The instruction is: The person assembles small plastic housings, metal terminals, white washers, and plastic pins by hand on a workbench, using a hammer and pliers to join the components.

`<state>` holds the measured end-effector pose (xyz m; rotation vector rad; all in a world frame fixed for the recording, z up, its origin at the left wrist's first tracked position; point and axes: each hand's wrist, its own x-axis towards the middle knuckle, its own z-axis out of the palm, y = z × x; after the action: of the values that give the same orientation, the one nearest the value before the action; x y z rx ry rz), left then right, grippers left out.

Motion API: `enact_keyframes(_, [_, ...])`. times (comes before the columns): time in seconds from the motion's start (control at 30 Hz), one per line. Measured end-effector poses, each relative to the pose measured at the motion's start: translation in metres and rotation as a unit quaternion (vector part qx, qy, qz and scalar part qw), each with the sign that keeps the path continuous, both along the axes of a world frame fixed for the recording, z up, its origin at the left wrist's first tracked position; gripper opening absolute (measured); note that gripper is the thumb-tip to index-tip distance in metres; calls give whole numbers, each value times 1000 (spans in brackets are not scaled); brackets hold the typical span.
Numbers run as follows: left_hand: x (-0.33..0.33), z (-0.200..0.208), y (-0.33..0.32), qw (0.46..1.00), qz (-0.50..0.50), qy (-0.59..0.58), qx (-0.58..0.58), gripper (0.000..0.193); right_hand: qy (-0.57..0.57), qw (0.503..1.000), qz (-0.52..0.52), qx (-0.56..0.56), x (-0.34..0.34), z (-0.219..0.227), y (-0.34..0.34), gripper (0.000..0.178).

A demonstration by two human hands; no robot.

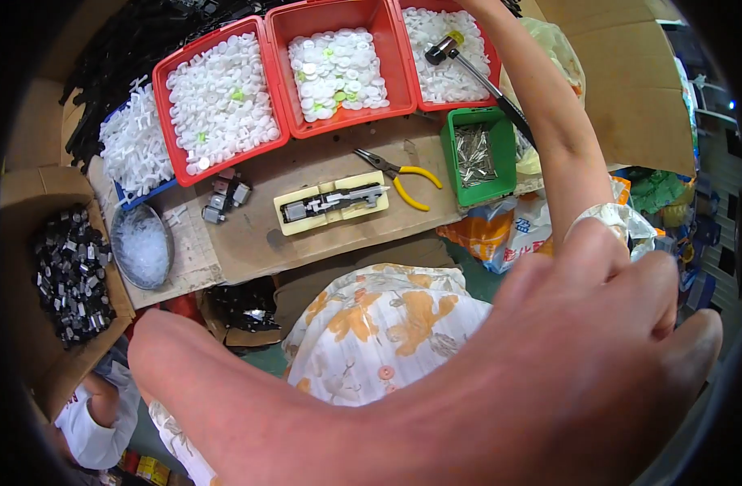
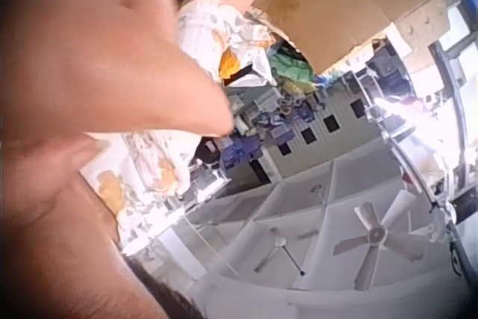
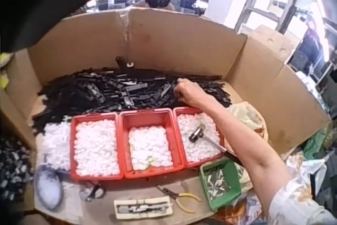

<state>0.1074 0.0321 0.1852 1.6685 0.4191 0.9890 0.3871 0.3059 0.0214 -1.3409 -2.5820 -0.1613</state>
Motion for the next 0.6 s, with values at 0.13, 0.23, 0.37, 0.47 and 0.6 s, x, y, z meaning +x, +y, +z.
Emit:
enact_keyframes(0.13, [-24,-11,-3,999,51,-15,1,46,64,998,-15,-3,6,23,-32,17])
enact_keyframes(0.23, [-28,-10,-9,998,57,-35,6,48,58,998,-9,18,6,42,-46,17])
enact_keyframes(0.37, [-31,-14,-14,996,70,-52,12,50,78,996,-44,-20,-5,70,-85,14])
enact_keyframes(0.47, [-50,-26,-17,996,76,-49,20,52,228,965,-54,-115,-30,100,-160,13])
enact_keyframes(0.6, [-66,-70,3,972,229,28,-38,39,346,913,44,-211,-64,75,-234,27])
